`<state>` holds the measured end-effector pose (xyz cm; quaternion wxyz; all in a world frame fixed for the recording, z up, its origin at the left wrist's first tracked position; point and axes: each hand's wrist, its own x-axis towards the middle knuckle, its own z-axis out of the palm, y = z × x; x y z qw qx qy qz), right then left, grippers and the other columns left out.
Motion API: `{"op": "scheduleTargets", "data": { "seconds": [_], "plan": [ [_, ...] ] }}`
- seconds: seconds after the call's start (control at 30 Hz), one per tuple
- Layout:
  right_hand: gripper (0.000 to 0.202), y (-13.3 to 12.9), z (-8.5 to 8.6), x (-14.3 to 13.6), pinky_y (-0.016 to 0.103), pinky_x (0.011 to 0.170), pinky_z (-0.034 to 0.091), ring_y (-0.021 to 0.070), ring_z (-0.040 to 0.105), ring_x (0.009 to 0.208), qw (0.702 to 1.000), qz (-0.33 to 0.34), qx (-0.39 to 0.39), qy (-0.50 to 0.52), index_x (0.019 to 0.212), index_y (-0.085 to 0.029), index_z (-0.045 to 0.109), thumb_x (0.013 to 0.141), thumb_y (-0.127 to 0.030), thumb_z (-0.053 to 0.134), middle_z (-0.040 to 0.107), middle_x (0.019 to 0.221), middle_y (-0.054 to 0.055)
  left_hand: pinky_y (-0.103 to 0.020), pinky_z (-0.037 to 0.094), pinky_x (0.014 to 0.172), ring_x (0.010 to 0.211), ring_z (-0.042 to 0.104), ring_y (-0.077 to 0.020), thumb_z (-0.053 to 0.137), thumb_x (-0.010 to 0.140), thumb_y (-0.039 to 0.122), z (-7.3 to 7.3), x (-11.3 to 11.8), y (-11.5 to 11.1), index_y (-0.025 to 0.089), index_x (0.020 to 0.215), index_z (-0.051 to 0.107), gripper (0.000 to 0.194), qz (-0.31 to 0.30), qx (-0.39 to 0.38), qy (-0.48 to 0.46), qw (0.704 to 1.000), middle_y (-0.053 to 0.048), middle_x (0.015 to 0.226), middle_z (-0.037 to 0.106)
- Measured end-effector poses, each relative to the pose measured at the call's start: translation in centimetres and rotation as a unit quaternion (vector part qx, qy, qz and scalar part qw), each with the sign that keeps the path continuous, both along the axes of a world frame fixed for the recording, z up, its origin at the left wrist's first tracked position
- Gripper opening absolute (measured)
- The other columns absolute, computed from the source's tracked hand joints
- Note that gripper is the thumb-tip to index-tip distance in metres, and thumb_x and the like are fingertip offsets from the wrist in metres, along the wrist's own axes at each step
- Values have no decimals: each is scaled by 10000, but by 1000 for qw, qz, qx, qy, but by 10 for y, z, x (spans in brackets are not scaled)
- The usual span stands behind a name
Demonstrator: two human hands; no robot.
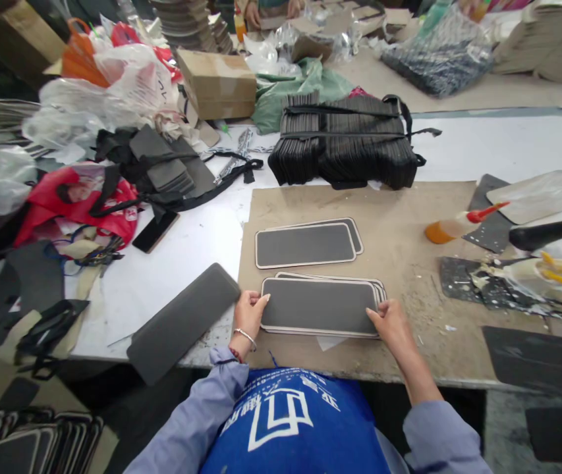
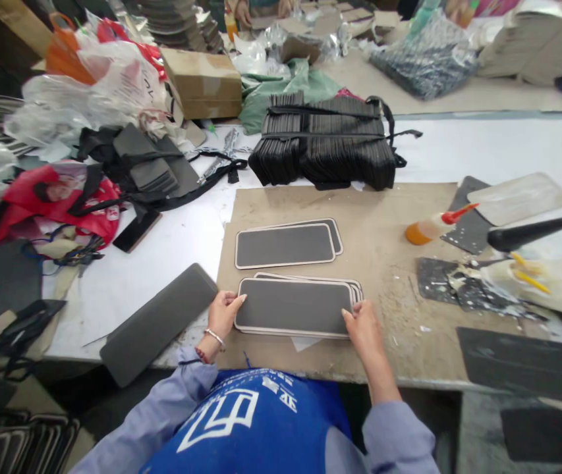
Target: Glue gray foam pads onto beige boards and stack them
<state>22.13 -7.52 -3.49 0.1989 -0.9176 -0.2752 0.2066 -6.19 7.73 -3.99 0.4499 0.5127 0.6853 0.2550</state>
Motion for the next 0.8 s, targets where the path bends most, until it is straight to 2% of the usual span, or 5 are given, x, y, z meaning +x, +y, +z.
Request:
{"op": "scheduleTargets", "data": {
  "seconds": [0.13, 0.23, 0.33, 0.57, 0.8],
  "plan": [
    [247, 0, 3, -1, 301, 609, 387, 170, 490, 589, 1000, -3, 16, 25, 752, -226, 386, 621, -373, 535, 460, 602, -32, -405, 456, 799, 891, 591, -247, 524, 770, 391, 13, 4, -8, 138, 928, 582, 303, -87, 148, 143, 975, -130, 916, 637],
    [243, 1, 8, -5, 309, 622, 392, 168, 489, 582, 999, -7, 28, 34, 752, -227, 383, 619, -374, 524, 460, 595, -36, -470, 315, 986, 1197, 425, -288, 481, 827, 334, 23, 29, -16, 196, 1141, 554, 351, -290, 265, 221, 893, -135, 1241, 530],
    [244, 2, 10, -7, 310, 624, 392, 166, 485, 585, 999, -13, 37, 35, 757, -226, 387, 617, -381, 513, 460, 604, -33, -503, 188, 1060, 1320, 245, -308, 512, 811, 397, 23, 59, -22, 271, 1264, 466, 473, -447, 289, 227, 815, -91, 1393, 387],
    [225, -4, 3, -7, 311, 640, 400, 175, 505, 628, 995, -24, 71, 58, 776, -221, 406, 637, -380, 484, 492, 651, -9, -550, 132, 1062, 1339, 183, -332, 499, 788, 506, 7, 74, -27, 264, 1326, 389, 601, -490, 272, 272, 783, -120, 1438, 300],
    [172, -2, 6, -5, 311, 643, 405, 175, 516, 628, 996, -42, 44, 68, 761, -221, 422, 649, -342, 473, 509, 636, -8, -564, 121, 1056, 1334, 192, -342, 498, 778, 530, 12, 73, -24, 252, 1323, 398, 620, -503, 271, 277, 773, -134, 1431, 308]
  ]
}}
